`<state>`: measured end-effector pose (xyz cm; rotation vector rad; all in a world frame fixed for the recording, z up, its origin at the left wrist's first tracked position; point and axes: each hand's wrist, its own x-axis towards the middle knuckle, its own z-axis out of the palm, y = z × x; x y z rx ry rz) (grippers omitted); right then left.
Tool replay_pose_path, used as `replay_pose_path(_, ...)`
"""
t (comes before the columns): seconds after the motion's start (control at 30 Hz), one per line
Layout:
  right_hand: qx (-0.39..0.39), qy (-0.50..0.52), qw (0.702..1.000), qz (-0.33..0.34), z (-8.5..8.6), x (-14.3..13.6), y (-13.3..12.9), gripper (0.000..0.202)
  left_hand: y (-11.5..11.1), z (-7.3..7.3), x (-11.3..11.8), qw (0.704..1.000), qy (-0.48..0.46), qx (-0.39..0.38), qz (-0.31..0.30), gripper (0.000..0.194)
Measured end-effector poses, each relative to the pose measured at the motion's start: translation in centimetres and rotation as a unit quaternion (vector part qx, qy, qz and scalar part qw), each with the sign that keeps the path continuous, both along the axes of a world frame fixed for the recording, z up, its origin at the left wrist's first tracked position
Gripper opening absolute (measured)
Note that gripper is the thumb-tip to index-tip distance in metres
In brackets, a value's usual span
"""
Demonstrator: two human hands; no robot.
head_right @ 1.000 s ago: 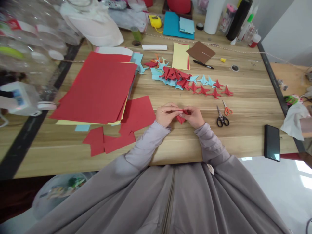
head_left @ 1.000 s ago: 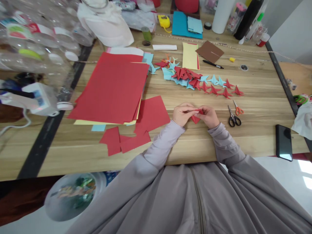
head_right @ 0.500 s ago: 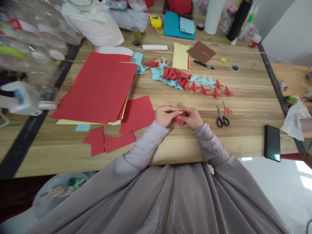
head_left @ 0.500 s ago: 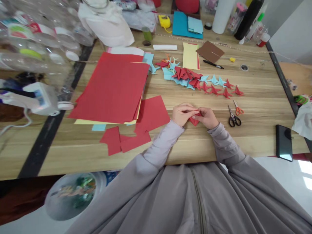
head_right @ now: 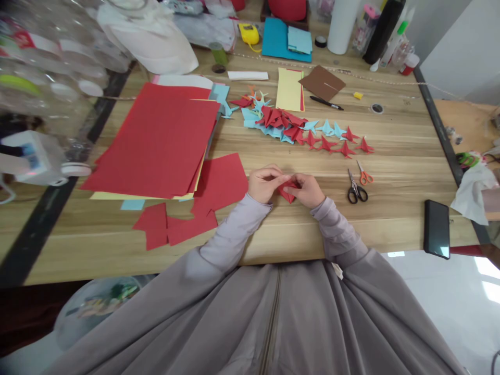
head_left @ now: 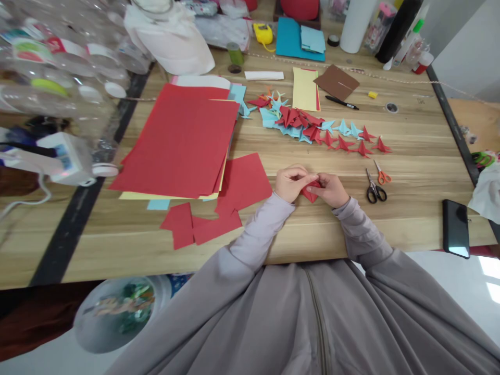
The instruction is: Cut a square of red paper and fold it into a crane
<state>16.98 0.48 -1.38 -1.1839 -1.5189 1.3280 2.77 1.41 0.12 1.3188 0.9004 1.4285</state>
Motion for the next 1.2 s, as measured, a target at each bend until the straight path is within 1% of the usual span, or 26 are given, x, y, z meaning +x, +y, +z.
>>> replay_pose_path(0.1, -0.019, 0.029, 0.999, -0.007, 0.1, -0.1, 0.0, 0.028, -0.1, 0.1, -0.1, 1.000, -0.005, -0.016, 0.004, 0.033)
replay_pose_path(0.13, -0.028, 0.041, 0.999, -0.011, 0.1, -0.1, 0.0, 0.029, 0.0, 0.1, -0.2, 1.000, -0.010, -0.022, 0.005, 0.033)
replay_pose_path(0.23, -0.049, 0.078, 0.995, -0.037, 0.3, 0.2, 0.3, 0.029, 0.1, -0.3, -0.3, 0.999, -0.031, -0.031, -0.010, 0.017)
replay_pose_path(0.27, -0.057, 0.089, 0.993, -0.048, 0.3, 0.4, 0.4, 0.029, 0.2, -0.5, -0.4, 0.998, -0.036, -0.034, -0.023, 0.018)
replay_pose_path(0.33, -0.072, 0.113, 0.989, -0.069, 0.3, 0.7, 0.6, 0.028, 0.3, -1.0, -0.3, 0.997, -0.038, -0.043, -0.057, 0.027)
replay_pose_path(0.37, -0.079, 0.124, 0.986, -0.078, 0.3, 0.8, 0.7, 0.028, 0.4, -1.1, -0.3, 0.997, -0.030, -0.047, -0.060, 0.027)
replay_pose_path(0.43, -0.088, 0.135, 0.983, -0.086, 0.4, 0.9, 0.8, 0.028, 0.4, -1.4, -0.2, 0.998, -0.003, -0.046, -0.051, 0.021)
replay_pose_path(0.53, -0.091, 0.129, 0.984, -0.086, 0.7, 0.7, 0.7, 0.029, 0.4, -1.5, -0.1, 0.999, 0.037, -0.029, -0.025, 0.011)
replay_pose_path(0.7, -0.090, 0.109, 0.987, -0.079, 1.1, 0.7, 0.6, 0.033, 0.4, -1.4, -0.1, 0.998, 0.068, -0.012, 0.004, 0.008)
replay_pose_path(0.87, -0.073, 0.093, 0.991, -0.056, 0.8, 0.7, 0.6, 0.033, 0.2, -1.1, 0.0, 0.997, 0.071, 0.004, 0.023, 0.005)
replay_pose_path(1.07, -0.035, 0.049, 0.998, -0.025, 0.4, 0.5, 0.4, 0.025, 0.0, -0.5, 0.0, 0.997, 0.064, 0.045, 0.024, 0.005)
replay_pose_path(1.2, -0.011, 0.014, 1.000, -0.014, 0.6, 0.4, 0.3, 0.021, -0.2, -0.2, 0.0, 0.997, 0.063, 0.043, 0.026, 0.004)
